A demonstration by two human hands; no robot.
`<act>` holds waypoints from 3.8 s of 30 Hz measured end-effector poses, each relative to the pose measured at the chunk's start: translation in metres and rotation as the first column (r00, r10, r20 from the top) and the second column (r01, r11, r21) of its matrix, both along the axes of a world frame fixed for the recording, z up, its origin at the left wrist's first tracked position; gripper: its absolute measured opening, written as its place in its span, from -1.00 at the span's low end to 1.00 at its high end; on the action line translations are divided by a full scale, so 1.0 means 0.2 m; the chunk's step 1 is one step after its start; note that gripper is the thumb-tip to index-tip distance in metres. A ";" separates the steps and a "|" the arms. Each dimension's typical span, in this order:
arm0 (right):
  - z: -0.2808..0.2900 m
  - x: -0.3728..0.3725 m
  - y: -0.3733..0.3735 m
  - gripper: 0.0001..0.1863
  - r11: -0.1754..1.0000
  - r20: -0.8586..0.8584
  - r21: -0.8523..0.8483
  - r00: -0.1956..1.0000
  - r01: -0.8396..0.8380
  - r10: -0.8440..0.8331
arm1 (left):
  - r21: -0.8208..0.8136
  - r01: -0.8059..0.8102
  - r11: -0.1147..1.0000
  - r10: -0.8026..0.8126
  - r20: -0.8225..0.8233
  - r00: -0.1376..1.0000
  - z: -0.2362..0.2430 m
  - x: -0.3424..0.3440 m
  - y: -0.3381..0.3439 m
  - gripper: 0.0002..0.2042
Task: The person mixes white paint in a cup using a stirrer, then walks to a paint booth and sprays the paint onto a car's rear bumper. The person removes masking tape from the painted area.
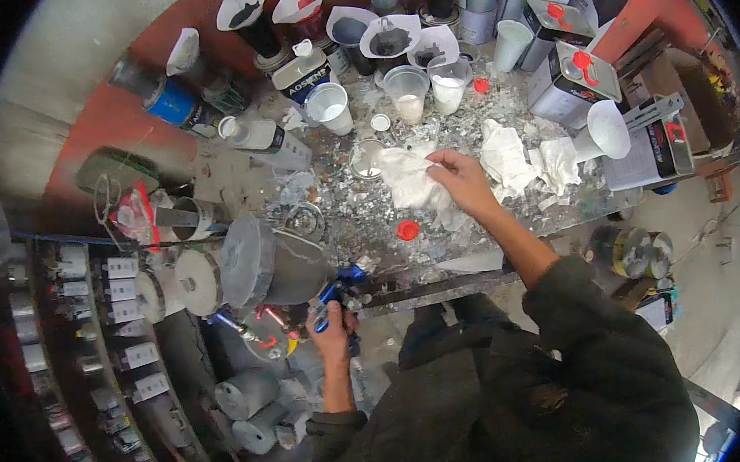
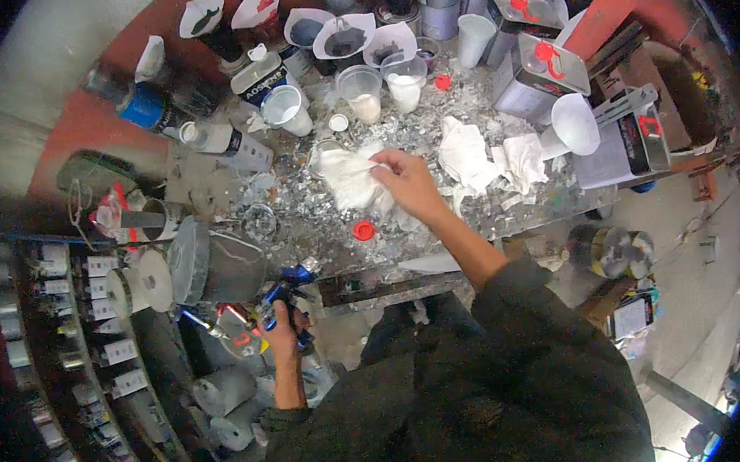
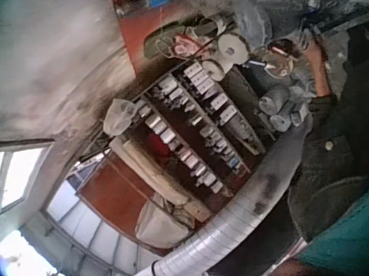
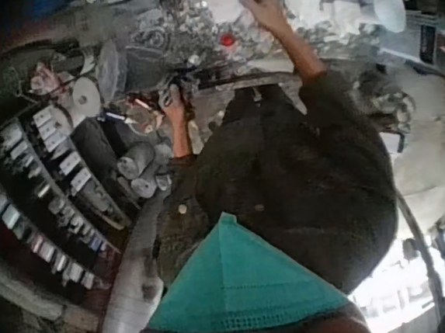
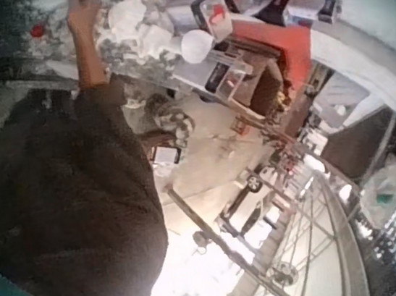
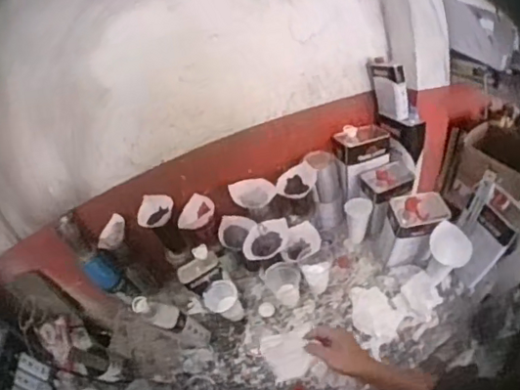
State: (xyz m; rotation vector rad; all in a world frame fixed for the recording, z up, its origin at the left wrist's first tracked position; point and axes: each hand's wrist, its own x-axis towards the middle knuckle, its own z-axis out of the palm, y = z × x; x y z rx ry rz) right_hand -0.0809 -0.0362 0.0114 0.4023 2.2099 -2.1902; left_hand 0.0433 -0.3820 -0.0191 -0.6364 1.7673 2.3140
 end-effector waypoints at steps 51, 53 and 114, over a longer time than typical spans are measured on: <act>0.27 0.09 0.28 -0.25 0.824 -0.071 0.328 0.881 0.463 -0.467 | -0.455 0.727 0.514 -0.705 0.259 0.660 0.03 -0.46 0.45 -0.36; 0.34 0.28 0.37 -0.25 0.863 -0.319 0.224 0.871 0.452 -0.373 | -0.505 0.807 0.306 -0.785 0.346 0.514 0.06 -0.48 0.54 -0.29; 0.33 9.72 2.56 -0.05 -0.796 -0.267 0.078 -0.757 0.600 -0.596 | -0.262 -0.036 -0.964 0.156 -0.451 -0.879 0.59 8.80 4.93 -0.51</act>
